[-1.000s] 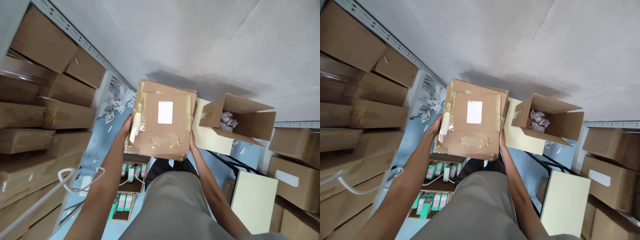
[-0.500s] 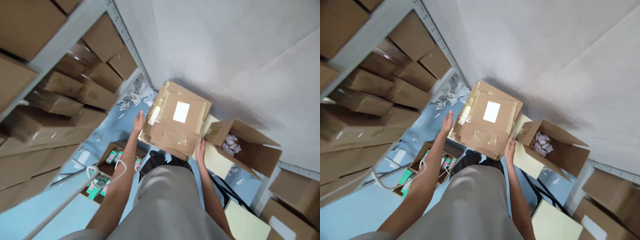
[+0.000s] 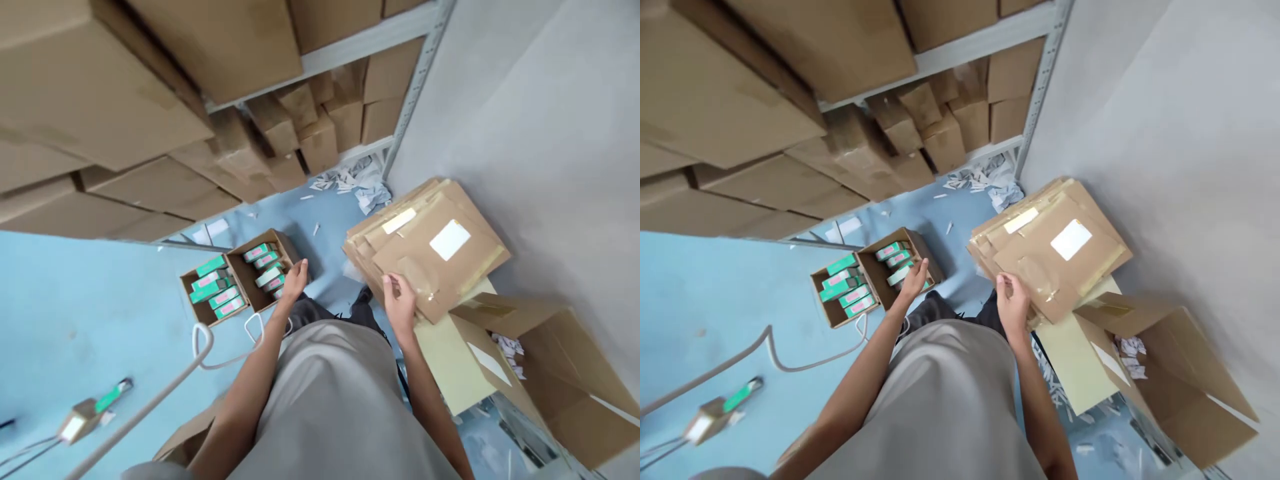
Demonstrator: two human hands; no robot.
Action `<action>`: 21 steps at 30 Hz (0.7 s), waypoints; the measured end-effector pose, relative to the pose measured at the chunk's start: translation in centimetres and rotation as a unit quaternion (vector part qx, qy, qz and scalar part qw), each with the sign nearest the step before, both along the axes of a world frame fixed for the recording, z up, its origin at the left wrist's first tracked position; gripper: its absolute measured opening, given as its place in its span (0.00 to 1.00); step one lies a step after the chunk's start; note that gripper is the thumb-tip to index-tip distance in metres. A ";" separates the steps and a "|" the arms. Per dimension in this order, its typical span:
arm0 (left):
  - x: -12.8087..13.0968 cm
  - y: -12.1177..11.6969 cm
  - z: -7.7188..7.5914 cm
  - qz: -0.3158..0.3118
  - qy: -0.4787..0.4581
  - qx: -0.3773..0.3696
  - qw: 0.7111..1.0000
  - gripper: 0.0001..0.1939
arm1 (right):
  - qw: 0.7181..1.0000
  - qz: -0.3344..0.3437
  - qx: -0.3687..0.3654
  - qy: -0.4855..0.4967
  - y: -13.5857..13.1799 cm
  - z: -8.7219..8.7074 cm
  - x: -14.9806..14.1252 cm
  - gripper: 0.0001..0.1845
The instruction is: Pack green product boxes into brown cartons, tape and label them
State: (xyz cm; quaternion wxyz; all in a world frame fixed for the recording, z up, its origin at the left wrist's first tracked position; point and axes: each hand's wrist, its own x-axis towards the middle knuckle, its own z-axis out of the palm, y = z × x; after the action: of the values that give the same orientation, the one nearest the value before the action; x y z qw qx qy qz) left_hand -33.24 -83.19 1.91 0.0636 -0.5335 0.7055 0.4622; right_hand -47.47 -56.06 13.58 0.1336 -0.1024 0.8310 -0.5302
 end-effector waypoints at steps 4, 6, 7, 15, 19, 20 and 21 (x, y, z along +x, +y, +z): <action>7.7 -3.7 -2.8 0.031 -0.036 0.039 0.998 0.21 | 0.991 0.131 -0.026 0.003 -8.0 2.1 6.7 0.19; 11.9 -5.8 -4.2 0.058 -0.050 0.056 0.995 0.19 | 0.984 0.176 -0.033 -0.001 -12.1 2.1 10.4 0.19; 14.2 -7.0 -4.8 0.074 -0.057 0.063 0.994 0.19 | 0.981 0.192 -0.032 -0.009 -14.1 1.8 12.2 0.19; 30.9 -15.2 -7.8 0.188 -0.091 0.082 0.975 0.18 | 0.953 0.284 0.046 -0.096 -24.4 -3.4 23.9 0.20; 35.1 -17.0 -8.8 0.214 -0.087 0.090 0.969 0.20 | 0.928 0.342 0.084 -0.120 -27.0 -5.9 27.2 0.20; 35.6 -17.2 -9.2 0.221 -0.083 0.092 0.967 0.22 | 0.920 0.357 0.094 -0.133 -27.6 -6.8 27.7 0.20; 36.1 -17.4 -9.8 0.227 -0.080 0.095 0.966 0.23 | 0.911 0.370 0.104 -0.148 -28.1 -7.9 28.0 0.20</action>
State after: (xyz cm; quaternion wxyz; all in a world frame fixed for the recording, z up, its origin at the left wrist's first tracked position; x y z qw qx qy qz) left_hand 2.83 -100.59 -7.88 0.0641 -0.7065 0.5115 0.4849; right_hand -19.42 -84.13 5.66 0.4517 -0.3086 0.7546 -0.3623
